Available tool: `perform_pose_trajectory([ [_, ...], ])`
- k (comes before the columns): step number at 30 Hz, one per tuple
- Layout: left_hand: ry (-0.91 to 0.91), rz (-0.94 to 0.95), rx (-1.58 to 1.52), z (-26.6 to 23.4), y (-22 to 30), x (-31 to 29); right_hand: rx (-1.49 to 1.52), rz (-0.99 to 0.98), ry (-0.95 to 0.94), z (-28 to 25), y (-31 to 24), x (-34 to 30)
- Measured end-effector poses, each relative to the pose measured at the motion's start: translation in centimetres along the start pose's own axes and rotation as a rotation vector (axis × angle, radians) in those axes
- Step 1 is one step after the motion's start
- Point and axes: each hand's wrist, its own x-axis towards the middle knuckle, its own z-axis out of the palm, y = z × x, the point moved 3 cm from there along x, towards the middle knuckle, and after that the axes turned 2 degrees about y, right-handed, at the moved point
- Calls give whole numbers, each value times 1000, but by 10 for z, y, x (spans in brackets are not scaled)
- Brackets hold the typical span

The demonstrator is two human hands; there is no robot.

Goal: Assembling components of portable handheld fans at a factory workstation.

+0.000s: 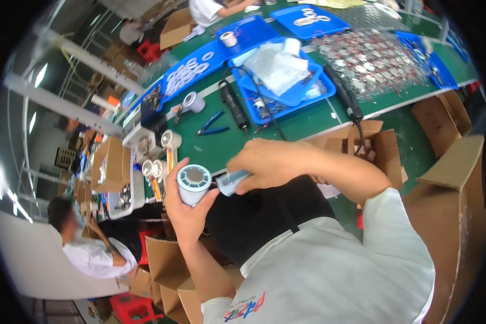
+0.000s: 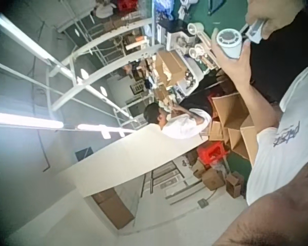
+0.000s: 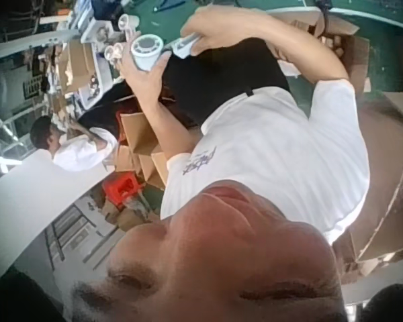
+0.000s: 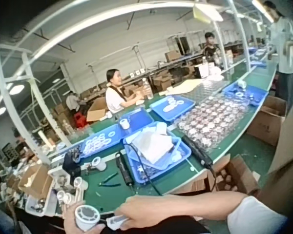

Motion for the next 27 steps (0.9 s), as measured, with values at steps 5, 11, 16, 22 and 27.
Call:
perform_pose_trajectory([
  [5,72,-83,-153,11,-16,10,-79,119,-16,-29,14,-36],
  [11,203,-175,-679,10,-80,19,-45,-9,577,-38,46,-47],
  [16,397,-361,-782,5,-145,13,335,257,366,-1,47,-23],
  [22,363,-475,-862,-6,-212,-4,335,237,150,123,49,5],
  [27,433,-313,-951,-48,-236,-39,770,683,-161,246,46,19],
])
